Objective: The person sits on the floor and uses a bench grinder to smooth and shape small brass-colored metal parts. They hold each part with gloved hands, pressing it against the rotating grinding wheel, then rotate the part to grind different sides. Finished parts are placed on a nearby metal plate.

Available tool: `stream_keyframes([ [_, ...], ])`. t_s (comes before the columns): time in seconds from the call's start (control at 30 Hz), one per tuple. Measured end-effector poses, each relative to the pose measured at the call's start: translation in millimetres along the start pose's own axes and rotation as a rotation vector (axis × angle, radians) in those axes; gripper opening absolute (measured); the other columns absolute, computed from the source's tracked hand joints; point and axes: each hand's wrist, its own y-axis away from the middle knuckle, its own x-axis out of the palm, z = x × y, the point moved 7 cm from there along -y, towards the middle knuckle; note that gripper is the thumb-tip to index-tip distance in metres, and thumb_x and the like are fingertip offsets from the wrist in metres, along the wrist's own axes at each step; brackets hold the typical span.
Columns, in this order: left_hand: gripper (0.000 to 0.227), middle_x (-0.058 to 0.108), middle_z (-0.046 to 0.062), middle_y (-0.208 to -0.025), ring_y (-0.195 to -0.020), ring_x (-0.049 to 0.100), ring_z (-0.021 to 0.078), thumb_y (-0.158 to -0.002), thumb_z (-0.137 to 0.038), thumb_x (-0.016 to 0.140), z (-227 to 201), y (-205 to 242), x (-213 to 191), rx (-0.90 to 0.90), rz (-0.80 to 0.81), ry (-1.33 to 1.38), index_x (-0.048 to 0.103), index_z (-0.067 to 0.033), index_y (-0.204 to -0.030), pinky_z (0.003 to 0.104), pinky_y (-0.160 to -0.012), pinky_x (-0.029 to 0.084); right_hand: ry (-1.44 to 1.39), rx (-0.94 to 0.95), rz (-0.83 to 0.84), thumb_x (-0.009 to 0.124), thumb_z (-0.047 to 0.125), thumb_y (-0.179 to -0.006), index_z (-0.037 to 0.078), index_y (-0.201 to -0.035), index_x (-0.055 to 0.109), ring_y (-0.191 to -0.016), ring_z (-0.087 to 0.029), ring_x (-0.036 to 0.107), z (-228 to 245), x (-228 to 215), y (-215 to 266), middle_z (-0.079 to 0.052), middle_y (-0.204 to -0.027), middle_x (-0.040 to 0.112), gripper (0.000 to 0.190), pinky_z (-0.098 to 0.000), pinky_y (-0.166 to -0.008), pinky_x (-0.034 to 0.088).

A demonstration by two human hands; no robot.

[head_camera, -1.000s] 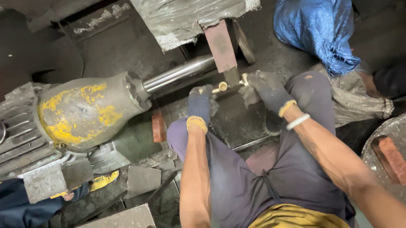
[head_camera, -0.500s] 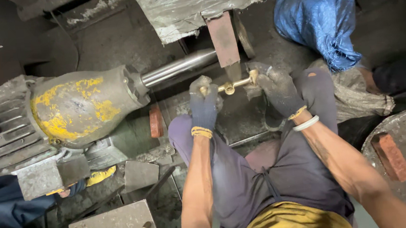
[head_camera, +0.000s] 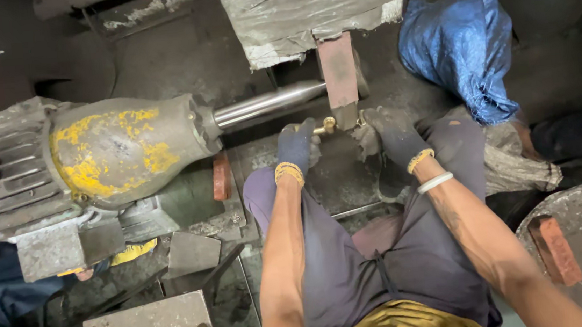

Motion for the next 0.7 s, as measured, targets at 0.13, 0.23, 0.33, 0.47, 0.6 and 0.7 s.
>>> stream_keyframes([
  [0.13, 0.031, 0.055, 0.004, -0.063, -0.040, 0.044, 0.0109, -0.093, -0.035, 0.068, 1.0, 12.8, -3.4, -0.027, 0.016, 0.022, 0.053, -0.0077, -0.095, 0.028, -0.034, 0.033, -0.053, 0.043, 0.127, 0.052, 0.031, -0.107, 0.000, -0.095, 0.070, -0.064, -0.014, 0.064, -0.2, 9.8, 9.0, -0.008, -0.080, 0.071, 0.038, -0.0281, -0.062, 0.051],
  [0.23, 0.026, 0.056, 0.004, -0.067, -0.043, 0.046, 0.0102, -0.095, -0.029, 0.067, -2.3, 38.5, -5.9, 0.068, 0.025, 0.050, 0.052, -0.0082, -0.102, 0.028, -0.036, 0.035, 0.028, 0.027, 0.120, 0.049, 0.028, -0.109, 0.000, -0.107, 0.067, -0.068, -0.012, 0.065, 15.1, 10.4, 34.9, -0.008, -0.087, 0.072, 0.034, -0.0268, -0.064, 0.054],
  [0.33, 0.023, 0.054, 0.002, -0.074, -0.050, 0.047, 0.0075, -0.096, -0.017, 0.065, -19.5, 65.5, -6.3, 0.353, 0.049, 0.050, 0.054, -0.0108, -0.115, 0.025, -0.041, 0.037, -0.110, -0.063, 0.136, 0.051, 0.019, -0.106, -0.002, -0.117, 0.064, -0.068, -0.015, 0.068, 40.3, 18.9, 52.8, -0.010, -0.090, 0.072, 0.028, -0.0285, -0.063, 0.058],
  [0.47, 0.027, 0.052, -0.001, -0.087, -0.061, 0.047, 0.0049, -0.099, -0.007, 0.062, -37.5, 86.9, 0.9, 0.677, 0.054, 0.024, 0.053, -0.0094, -0.125, 0.023, -0.049, 0.039, -0.122, -0.220, 0.111, 0.052, 0.014, -0.102, -0.001, -0.129, 0.060, -0.078, -0.011, 0.070, 58.9, 23.8, 62.4, -0.005, -0.098, 0.071, 0.032, -0.0264, -0.069, 0.060],
  [0.6, 0.030, 0.052, -0.002, -0.081, -0.056, 0.047, 0.0040, -0.096, -0.009, 0.062, -33.7, 70.3, 0.6, 0.447, 0.012, 0.079, 0.051, -0.0128, -0.124, 0.023, -0.045, 0.039, -0.150, -0.082, 0.068, 0.052, 0.013, -0.100, -0.003, -0.114, 0.064, -0.066, -0.014, 0.069, 38.9, 22.9, 50.0, -0.006, -0.082, 0.071, 0.024, -0.0275, -0.062, 0.058],
  [0.7, 0.022, 0.049, 0.000, -0.068, -0.046, 0.043, 0.0075, -0.095, -0.014, 0.060, -24.7, 54.2, -1.6, 0.286, 0.008, 0.094, 0.052, -0.0138, -0.115, 0.026, -0.039, 0.032, 0.092, -0.253, 0.033, 0.057, 0.013, -0.107, -0.005, -0.097, 0.068, -0.071, -0.012, 0.063, 35.4, 15.2, 39.8, -0.006, -0.080, 0.069, 0.024, -0.0270, -0.062, 0.050],
])
